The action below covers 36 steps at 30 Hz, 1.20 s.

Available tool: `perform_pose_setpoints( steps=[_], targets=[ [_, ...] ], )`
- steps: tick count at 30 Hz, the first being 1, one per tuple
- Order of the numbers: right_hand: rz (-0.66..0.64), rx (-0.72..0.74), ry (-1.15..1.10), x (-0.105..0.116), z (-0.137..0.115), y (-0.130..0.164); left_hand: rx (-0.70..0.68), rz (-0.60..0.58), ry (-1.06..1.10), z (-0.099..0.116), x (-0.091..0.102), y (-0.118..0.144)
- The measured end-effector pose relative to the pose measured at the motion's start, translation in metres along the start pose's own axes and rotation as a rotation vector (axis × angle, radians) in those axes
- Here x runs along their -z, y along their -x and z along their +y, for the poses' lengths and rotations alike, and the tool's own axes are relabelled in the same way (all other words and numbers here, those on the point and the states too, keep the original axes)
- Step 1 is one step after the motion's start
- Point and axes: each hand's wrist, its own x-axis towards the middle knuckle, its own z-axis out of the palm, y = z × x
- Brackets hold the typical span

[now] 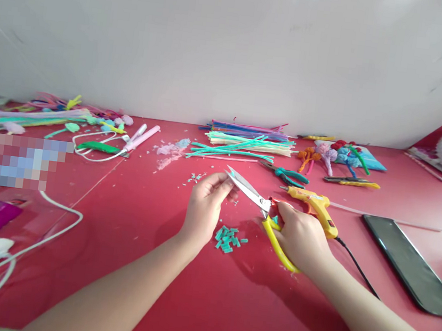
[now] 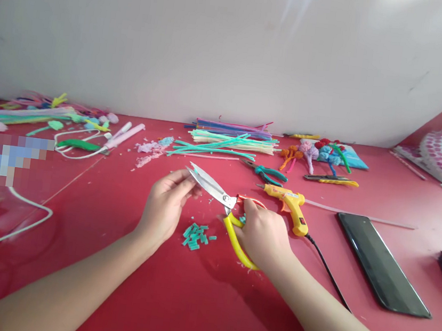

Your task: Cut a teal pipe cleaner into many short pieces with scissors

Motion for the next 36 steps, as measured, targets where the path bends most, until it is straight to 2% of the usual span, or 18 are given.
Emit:
perform_pose_setpoints(
  steps=[14,19,25,28,30,34,36],
  targets=[
    [0.004,0.037,0.005,-0.003,0.003,0.001,0.019,0.007,0.031,0.002,-0.001,0.0],
    [0.007,0.019,0.039,-0.003,0.005,-0.001,0.03,0.033,0.022,0.003,-0.002,0.0],
    [-0.039,-0.025,-0.026,0.001,0.007,-0.003,0.055,-0.004,-0.02,0.004,-0.003,0.001],
    [-0.052,-0.046,-0.088,0.002,0.007,-0.004,0.122,-0.071,-0.055,0.0,-0.005,0.001],
    [-0.062,-0.061,-0.169,0.001,0.007,-0.004,0.168,-0.157,-0.092,-0.003,-0.006,0.002],
    [-0.086,-0.063,-0.523,0.005,0.005,-0.005,0.22,-0.396,-0.177,-0.005,-0.008,0.006],
    [-0.111,-0.071,-0.698,0.013,0.002,-0.005,0.237,-0.471,-0.217,-0.003,-0.01,0.01]
  ],
)
